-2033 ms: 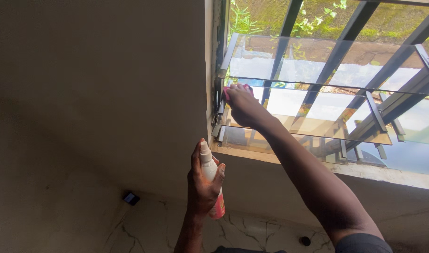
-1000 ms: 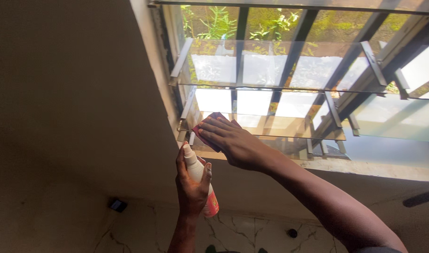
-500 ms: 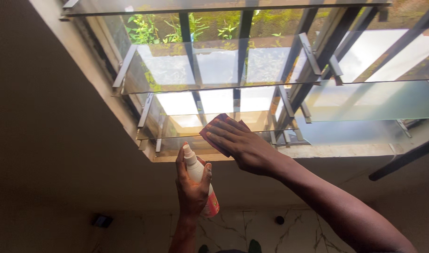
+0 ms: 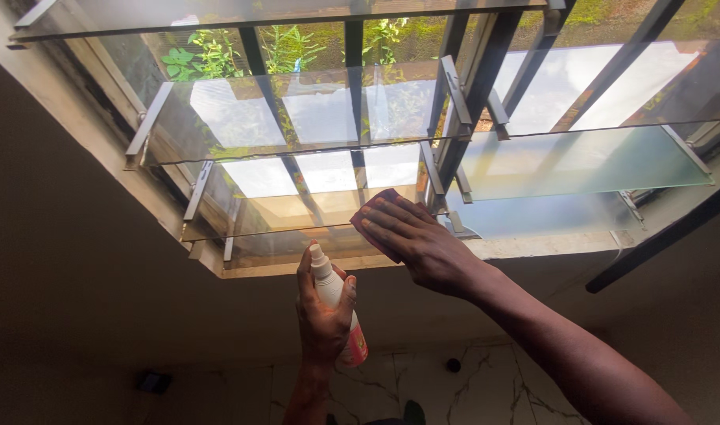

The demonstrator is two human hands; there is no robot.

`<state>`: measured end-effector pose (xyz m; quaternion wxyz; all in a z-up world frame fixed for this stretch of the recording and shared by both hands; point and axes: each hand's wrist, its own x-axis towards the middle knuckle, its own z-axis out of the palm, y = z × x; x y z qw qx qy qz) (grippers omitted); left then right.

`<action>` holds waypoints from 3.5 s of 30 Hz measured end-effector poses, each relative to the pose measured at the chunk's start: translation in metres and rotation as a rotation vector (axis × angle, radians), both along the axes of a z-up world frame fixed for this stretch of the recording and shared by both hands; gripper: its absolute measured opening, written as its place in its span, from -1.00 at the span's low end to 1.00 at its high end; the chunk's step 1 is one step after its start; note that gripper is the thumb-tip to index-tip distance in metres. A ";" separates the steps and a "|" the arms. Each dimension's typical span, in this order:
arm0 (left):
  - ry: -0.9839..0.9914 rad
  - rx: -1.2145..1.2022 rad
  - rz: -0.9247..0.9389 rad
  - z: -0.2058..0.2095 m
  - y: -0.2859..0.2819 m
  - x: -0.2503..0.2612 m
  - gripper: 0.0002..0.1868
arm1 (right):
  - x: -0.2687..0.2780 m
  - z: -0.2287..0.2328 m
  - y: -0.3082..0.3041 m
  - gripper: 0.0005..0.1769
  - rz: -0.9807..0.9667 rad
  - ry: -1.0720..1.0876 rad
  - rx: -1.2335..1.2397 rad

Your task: The person cleans glass window slats by hand using a cloth and a spray bottle.

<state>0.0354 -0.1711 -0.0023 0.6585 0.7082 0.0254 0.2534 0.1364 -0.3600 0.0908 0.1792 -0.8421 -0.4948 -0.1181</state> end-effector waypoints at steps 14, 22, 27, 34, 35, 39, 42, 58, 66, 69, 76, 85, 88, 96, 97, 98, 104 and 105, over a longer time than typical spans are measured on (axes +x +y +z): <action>-0.018 0.027 0.033 -0.005 -0.049 0.004 -0.20 | 0.018 -0.008 -0.073 -0.24 0.036 -0.085 -0.022; 0.026 0.018 0.091 -0.009 -0.068 -0.005 -0.19 | 0.009 -0.025 -0.087 -0.33 0.028 0.014 0.160; 0.008 -0.017 0.116 -0.010 -0.066 -0.013 -0.17 | -0.033 -0.048 -0.065 -0.46 -0.026 0.688 1.216; 0.021 -0.006 0.141 0.000 -0.051 -0.023 -0.19 | -0.056 -0.083 -0.041 -0.53 -0.262 1.223 1.761; 0.004 0.001 0.144 0.001 -0.048 -0.023 -0.18 | -0.053 -0.082 -0.037 -0.52 -0.211 1.281 1.792; -0.036 0.023 0.145 0.006 -0.041 -0.025 -0.19 | -0.044 -0.068 -0.026 -0.47 -0.092 1.372 1.870; -0.058 0.027 0.125 0.006 -0.034 -0.026 -0.20 | -0.041 -0.060 -0.017 -0.45 -0.024 1.379 1.901; 0.031 0.050 0.103 -0.007 0.016 -0.035 -0.27 | -0.061 -0.059 0.007 -0.52 0.002 1.344 1.876; 0.076 -0.090 -0.003 0.004 0.034 -0.042 -0.27 | -0.085 -0.091 0.019 -0.51 -0.063 1.482 1.780; 0.070 -0.048 -0.021 0.002 0.043 -0.039 -0.29 | -0.094 -0.107 0.010 -0.49 -0.164 1.438 1.817; 0.095 0.008 -0.130 -0.005 0.045 -0.027 -0.29 | -0.124 -0.137 -0.013 -0.47 -0.374 1.294 1.966; 0.157 0.051 -0.326 -0.033 0.037 -0.014 -0.27 | -0.161 -0.163 -0.020 -0.44 -0.697 1.121 2.126; 0.236 0.060 -0.323 -0.037 0.032 -0.014 -0.24 | -0.171 -0.171 -0.019 -0.41 -0.668 1.105 2.115; 0.052 0.081 -0.395 -0.026 0.005 -0.021 -0.13 | -0.189 -0.179 -0.030 -0.38 -0.721 1.120 2.094; 0.048 0.082 -0.394 -0.024 0.002 -0.022 -0.13 | -0.190 -0.180 -0.033 -0.38 -0.716 1.118 2.094; 0.138 0.023 -0.389 -0.022 -0.003 -0.023 -0.07 | -0.190 -0.180 -0.038 -0.39 -0.690 1.114 2.099; 0.206 0.017 -0.413 -0.018 -0.039 -0.027 -0.01 | -0.196 -0.179 -0.078 -0.44 -0.615 1.090 2.083; 0.197 0.038 -0.427 -0.018 -0.047 -0.029 -0.02 | -0.199 -0.179 -0.088 -0.45 -0.620 1.077 2.066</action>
